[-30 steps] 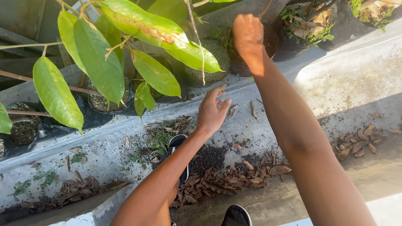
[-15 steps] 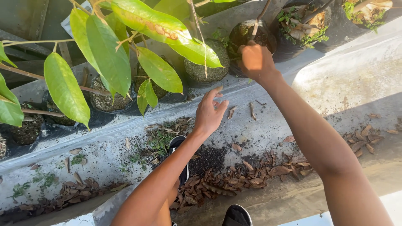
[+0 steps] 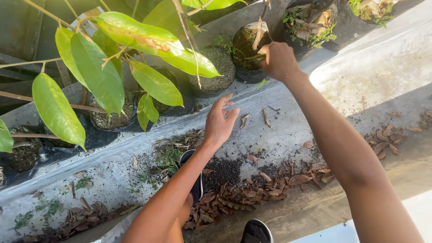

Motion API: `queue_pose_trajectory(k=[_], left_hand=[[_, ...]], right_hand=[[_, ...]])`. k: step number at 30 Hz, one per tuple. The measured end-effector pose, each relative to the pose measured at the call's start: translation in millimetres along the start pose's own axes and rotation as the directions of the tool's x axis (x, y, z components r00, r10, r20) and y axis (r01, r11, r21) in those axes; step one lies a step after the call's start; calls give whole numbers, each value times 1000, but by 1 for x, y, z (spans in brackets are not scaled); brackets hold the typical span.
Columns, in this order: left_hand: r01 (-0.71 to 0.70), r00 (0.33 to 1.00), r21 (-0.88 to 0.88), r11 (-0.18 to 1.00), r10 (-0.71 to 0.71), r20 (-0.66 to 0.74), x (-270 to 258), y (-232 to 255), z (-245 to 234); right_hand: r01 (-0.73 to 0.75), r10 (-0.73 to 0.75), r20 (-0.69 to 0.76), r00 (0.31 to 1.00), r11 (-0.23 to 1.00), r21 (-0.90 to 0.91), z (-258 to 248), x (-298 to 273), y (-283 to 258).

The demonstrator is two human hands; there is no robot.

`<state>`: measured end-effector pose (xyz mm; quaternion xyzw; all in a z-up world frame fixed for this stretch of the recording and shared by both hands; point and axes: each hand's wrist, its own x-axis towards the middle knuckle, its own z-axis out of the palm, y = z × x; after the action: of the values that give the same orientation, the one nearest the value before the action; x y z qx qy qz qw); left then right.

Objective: Removing weeds and dry leaves from potted plants.

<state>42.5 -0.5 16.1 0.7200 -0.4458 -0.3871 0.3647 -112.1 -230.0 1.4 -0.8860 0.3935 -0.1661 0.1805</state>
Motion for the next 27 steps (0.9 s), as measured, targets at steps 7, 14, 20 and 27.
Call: queue_pose_trajectory(k=[7, 14, 20, 27], left_hand=[[-69, 998, 9, 998, 69, -3, 8, -5, 18], [-41, 998, -2, 999, 41, -53, 16, 1, -1], [-125, 967, 92, 988, 142, -211, 31, -4, -14], [-284, 879, 670, 686, 465, -104, 32, -9, -29]], right_hand=[[164, -160, -115, 980, 986, 27, 28, -2, -29], [81, 28, -311, 950, 940, 332, 24, -4, -57], [30, 37, -290, 956, 974, 223, 40, 18, -74], [-15, 42, -239, 970, 993, 114, 61, 37, -74]])
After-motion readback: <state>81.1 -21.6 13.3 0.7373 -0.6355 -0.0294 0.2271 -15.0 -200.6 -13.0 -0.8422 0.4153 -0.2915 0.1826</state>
